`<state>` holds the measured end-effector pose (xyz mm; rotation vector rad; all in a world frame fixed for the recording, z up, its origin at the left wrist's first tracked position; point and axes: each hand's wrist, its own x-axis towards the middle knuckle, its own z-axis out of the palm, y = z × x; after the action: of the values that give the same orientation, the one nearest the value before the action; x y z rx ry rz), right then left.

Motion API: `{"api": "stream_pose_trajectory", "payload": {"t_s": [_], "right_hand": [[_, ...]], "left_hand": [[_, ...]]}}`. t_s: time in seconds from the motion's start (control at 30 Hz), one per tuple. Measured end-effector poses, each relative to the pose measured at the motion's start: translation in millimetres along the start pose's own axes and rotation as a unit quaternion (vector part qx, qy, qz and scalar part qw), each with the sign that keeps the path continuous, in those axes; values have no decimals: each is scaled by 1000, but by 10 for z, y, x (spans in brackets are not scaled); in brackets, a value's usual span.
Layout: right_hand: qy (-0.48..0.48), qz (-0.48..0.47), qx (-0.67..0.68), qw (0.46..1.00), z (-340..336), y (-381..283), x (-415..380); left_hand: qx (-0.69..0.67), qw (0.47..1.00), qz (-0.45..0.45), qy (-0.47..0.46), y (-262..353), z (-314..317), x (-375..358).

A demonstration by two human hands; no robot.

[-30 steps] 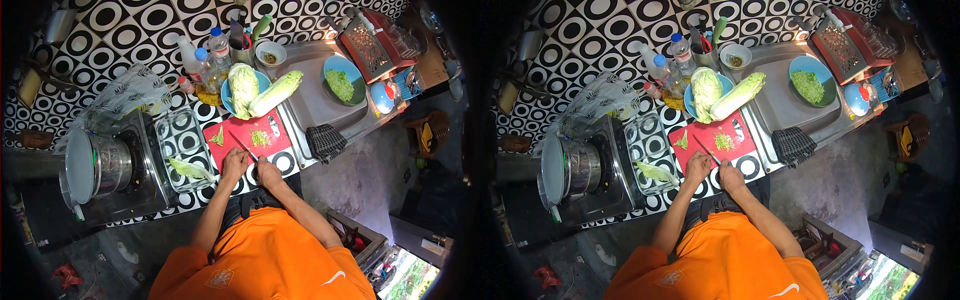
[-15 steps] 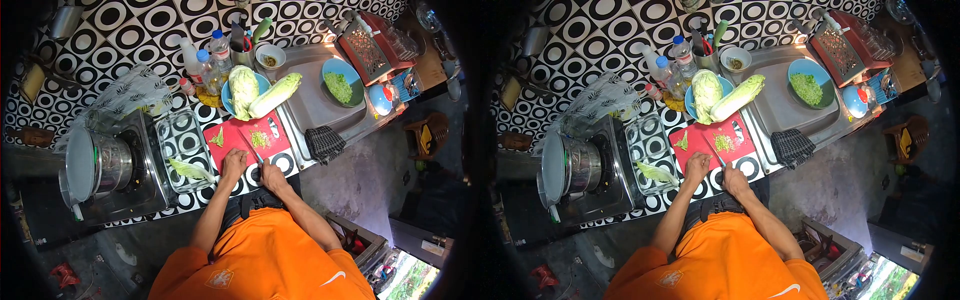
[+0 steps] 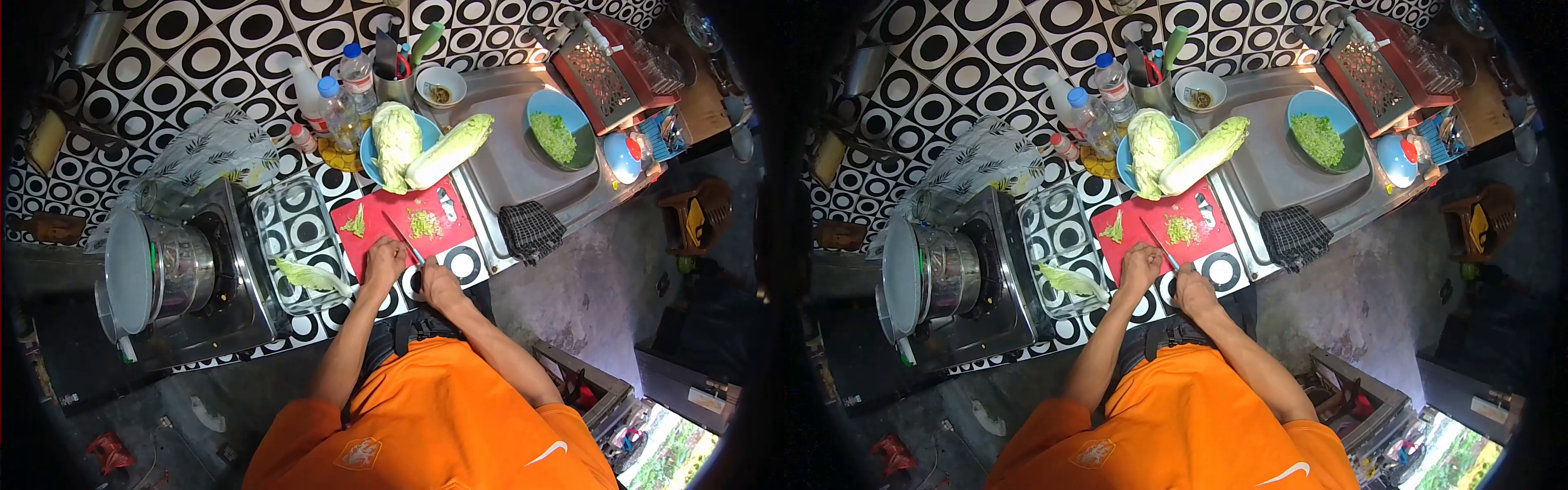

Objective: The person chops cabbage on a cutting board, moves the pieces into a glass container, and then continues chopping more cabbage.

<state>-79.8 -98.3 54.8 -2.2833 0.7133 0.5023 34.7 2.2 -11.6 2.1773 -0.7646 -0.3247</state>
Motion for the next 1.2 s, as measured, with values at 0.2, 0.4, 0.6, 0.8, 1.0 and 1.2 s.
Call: {"api": "stream_pose_trajectory", "payload": {"t_s": [0.2,0.4,0.6,0.8,1.0,1.2], "right_hand": [[16,12,-28,999,220,99,135],[17,-9,-35,999,176,45,279],[1,-25,-40,999,-43,-45,135],[8,2,-29,1000,42,-51,2],[3,-7,-30,1000,177,53,65],[-5,12,-26,1000,106,-50,163]], "left_hand": [[7,1000,12,7,-67,58,-29],[10,1000,6,-16,23,-33,-63],[-6,999,-38,-6,65,-30,-42],[0,999,-35,0,70,-31,-37],[22,1000,-8,-3,98,-35,-26],[30,1000,-3,-3,135,-55,-1]]}}
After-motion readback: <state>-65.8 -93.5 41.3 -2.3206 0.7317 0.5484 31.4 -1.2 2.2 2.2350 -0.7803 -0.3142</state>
